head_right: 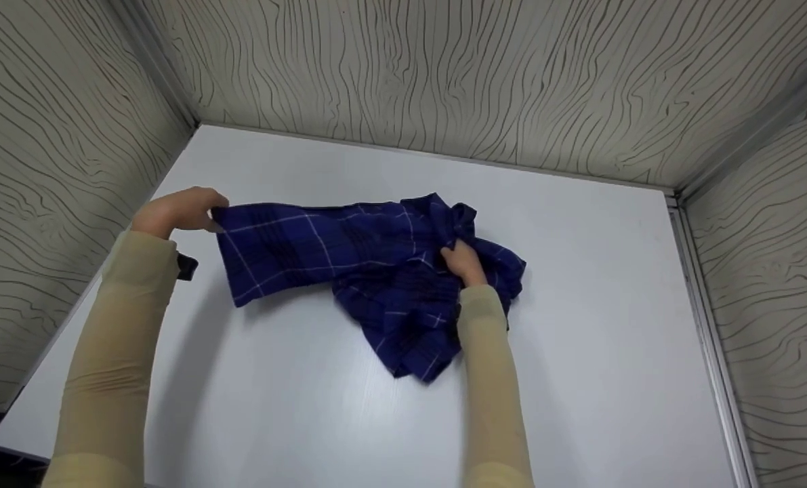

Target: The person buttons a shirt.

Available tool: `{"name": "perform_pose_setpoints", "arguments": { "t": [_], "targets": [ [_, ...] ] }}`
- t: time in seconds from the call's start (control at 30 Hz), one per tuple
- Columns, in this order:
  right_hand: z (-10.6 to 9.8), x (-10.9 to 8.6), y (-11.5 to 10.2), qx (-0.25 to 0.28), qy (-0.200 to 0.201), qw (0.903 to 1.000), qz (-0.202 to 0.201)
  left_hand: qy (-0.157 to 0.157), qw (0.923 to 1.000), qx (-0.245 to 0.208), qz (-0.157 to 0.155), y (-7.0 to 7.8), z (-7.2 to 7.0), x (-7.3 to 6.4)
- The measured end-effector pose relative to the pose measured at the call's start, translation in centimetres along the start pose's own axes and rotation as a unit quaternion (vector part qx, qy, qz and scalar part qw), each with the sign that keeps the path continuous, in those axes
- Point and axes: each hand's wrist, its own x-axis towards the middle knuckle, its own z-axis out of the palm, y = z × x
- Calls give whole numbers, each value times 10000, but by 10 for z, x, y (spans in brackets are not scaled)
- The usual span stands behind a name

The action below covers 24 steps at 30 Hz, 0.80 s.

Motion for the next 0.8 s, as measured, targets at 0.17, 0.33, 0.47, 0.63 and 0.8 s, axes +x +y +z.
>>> {"name": "perform_pose_setpoints", "arguments": {
  "t": [0.17,0.33,0.47,0.63,0.8],
  "targets": [
    [-2,-1,0,74,-18,10000,-28,907,9940,582,-160,-2,-5,1],
    [-2,-1,2,114,22,9999,-4,2437,9601,1282,-495,2,-4,8],
    [-1,-1,2,167,-61,9998,-23,2912,9468,1204,-650,5,2,16],
    [0,-1,2,305,9,9995,-113,2783,9548,554,-882,5,20,37],
    [4,0,-3,733,310,9964,-277,1872,9790,281,-760,25,54,61]
  ]
}}
